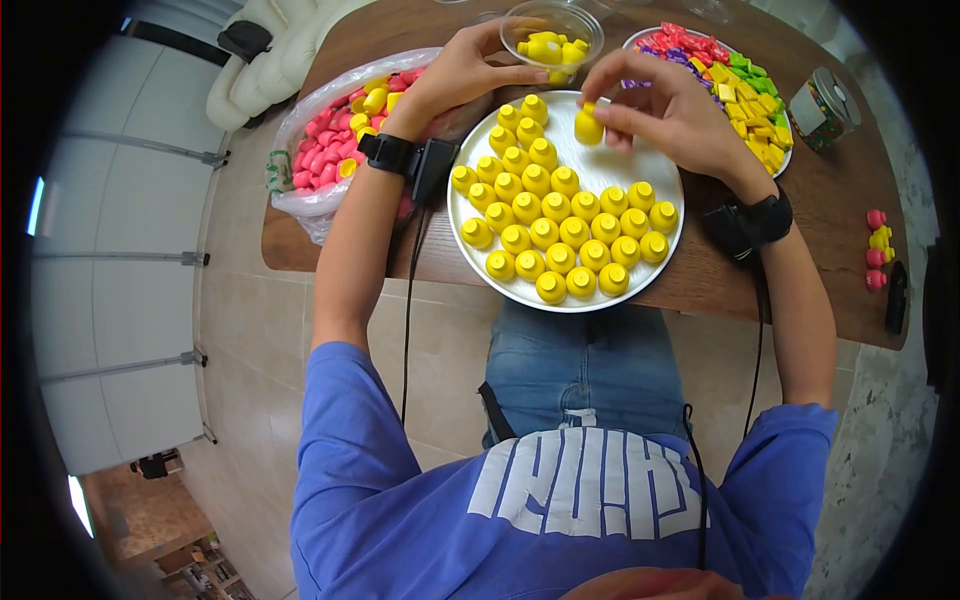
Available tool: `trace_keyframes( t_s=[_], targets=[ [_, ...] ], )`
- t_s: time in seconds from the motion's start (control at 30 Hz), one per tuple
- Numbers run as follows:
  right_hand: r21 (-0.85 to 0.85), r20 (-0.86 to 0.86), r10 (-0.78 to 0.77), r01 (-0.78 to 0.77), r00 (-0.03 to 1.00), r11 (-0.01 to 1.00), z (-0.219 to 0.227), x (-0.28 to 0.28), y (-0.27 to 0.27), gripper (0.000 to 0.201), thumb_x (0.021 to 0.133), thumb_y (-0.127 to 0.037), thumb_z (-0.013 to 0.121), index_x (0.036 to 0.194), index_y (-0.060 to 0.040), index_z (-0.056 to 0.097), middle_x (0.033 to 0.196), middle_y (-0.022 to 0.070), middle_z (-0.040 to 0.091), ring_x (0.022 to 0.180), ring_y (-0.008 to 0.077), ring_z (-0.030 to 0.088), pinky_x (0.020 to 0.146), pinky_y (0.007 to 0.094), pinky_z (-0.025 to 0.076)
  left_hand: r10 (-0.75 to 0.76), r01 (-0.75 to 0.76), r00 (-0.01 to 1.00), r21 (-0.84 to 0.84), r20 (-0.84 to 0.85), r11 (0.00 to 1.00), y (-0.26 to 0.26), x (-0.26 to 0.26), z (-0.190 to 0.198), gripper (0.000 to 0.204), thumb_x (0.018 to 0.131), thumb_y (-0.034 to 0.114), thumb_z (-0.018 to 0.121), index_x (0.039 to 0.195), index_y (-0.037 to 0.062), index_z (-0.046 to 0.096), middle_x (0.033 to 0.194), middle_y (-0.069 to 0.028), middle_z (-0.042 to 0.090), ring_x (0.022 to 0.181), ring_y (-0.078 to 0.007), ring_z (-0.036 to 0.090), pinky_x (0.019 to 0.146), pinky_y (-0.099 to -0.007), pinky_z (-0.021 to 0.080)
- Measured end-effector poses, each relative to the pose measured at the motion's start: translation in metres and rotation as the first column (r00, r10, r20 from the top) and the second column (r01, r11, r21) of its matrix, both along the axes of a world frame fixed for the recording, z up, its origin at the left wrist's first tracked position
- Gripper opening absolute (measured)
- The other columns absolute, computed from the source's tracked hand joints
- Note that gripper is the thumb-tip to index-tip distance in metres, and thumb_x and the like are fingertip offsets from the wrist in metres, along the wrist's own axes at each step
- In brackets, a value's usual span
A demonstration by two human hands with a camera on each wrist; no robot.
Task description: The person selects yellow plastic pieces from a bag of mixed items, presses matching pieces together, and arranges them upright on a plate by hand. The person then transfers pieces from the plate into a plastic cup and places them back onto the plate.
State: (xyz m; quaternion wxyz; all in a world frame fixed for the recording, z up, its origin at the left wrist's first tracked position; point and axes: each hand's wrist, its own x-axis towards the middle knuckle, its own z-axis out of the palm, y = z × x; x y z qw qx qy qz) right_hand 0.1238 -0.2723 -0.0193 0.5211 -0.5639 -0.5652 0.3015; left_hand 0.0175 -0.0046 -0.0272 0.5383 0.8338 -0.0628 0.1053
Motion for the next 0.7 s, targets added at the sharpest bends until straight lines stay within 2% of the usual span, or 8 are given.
trace_keyframes(
  t_s=[0.07,0.17,0.2,0.3,0.4,0.57,0.63,0.7],
  targets=[
    [0.028,-0.1,-0.142,0.145,0.985,0.989,0.0,0.002,0.001,0.021,0.102,-0.005,0.065,0.122,-0.0003,0.06,0.113,0.0076,0.067,0.087,0.0105,0.067,0.077,0.0254,0.06,-0.016,0.015,1.0,-0.061,-0.019,0.998,-0.001,-0.001,0.001,0.065,0.085,0.01,0.086,0.144,0.0019,0.058,0.135,-0.0108,0.067,0.122,-0.018,0.065,0.107,-0.0323,0.053],
    [0.139,-0.143,-0.176,0.196,0.974,0.971,-0.006,0.01,0.002,0.02,0.103,-0.005,0.064,0.122,-0.0001,0.06,0.119,0.0104,0.067,0.094,0.0133,0.07,0.083,0.026,0.06,-0.085,0.085,0.996,0.022,0.034,0.996,0.002,0.001,0.001,0.067,0.083,0.005,0.086,0.144,0.0039,0.059,0.137,-0.0078,0.066,0.122,-0.0162,0.064,0.108,-0.033,0.052],
    [0.179,-0.137,-0.197,0.219,0.971,0.959,-0.007,0.011,0.004,0.023,0.104,-0.005,0.062,0.126,0.0,0.059,0.129,0.0141,0.065,0.102,0.0172,0.071,0.093,0.0282,0.059,-0.103,0.1,0.993,0.059,0.055,0.993,0.003,0.002,0.0,0.068,0.082,0.005,0.087,0.144,0.0044,0.059,0.137,-0.0068,0.066,0.122,-0.0157,0.064,0.109,-0.033,0.052],
    [0.238,-0.205,-0.194,0.241,0.96,0.941,-0.006,0.006,0.006,0.027,0.104,-0.005,0.061,0.131,-0.0008,0.058,0.136,0.0135,0.062,0.108,0.0191,0.07,0.099,0.0306,0.057,-0.127,0.12,0.989,0.089,0.081,0.989,0.003,0.003,-0.002,0.069,0.082,0.004,0.086,0.145,0.0049,0.059,0.136,-0.0062,0.067,0.122,-0.0153,0.063,0.108,-0.0329,0.052],
    [0.221,-0.113,-0.207,0.227,0.972,0.948,-0.004,0.002,0.006,0.031,0.104,-0.004,0.06,0.135,-0.0015,0.056,0.14,0.0109,0.06,0.115,0.0199,0.068,0.104,0.032,0.055,-0.113,0.11,0.992,0.067,0.049,0.992,0.0,0.0,0.003,0.067,0.083,0.006,0.086,0.145,0.0044,0.059,0.136,-0.0074,0.067,0.12,-0.0156,0.064,0.107,-0.0327,0.053],
    [0.144,-0.002,-0.201,0.2,0.979,0.969,-0.004,0.007,0.0,0.024,0.102,-0.006,0.064,0.126,-0.0027,0.061,0.127,0.0051,0.065,0.111,0.0136,0.065,0.094,0.0268,0.055,-0.064,0.064,0.998,-0.017,-0.007,0.998,0.0,0.0,-0.002,0.063,0.087,0.015,0.085,0.143,0.0022,0.059,0.13,-0.0115,0.07,0.115,-0.0172,0.068,0.101,-0.0314,0.056],
    [0.071,0.067,-0.189,0.184,0.98,0.98,-0.002,0.007,-0.001,0.021,0.101,-0.007,0.065,0.122,-0.0033,0.064,0.121,0.0037,0.066,0.108,0.0112,0.065,0.09,0.0251,0.054,-0.005,0.011,0.999,0.121,-0.045,0.993,0.005,0.002,-0.004,0.062,0.09,0.024,0.083,0.141,-0.0028,0.058,0.121,-0.0148,0.073,0.107,-0.018,0.072,0.096,-0.0296,0.057],
    [0.103,0.223,-0.075,0.053,0.972,0.993,-0.002,0.006,0.0,0.016,0.094,-0.009,0.071,0.11,-0.0056,0.067,0.106,0.0027,0.071,0.09,0.0072,0.066,0.076,0.0251,0.054,0.034,-0.028,0.997,0.084,-0.073,0.996,0.009,0.007,-0.01,0.061,0.092,0.026,0.082,0.139,-0.0047,0.059,0.117,-0.0156,0.074,0.103,-0.018,0.073,0.094,-0.029,0.058]
  ],
)
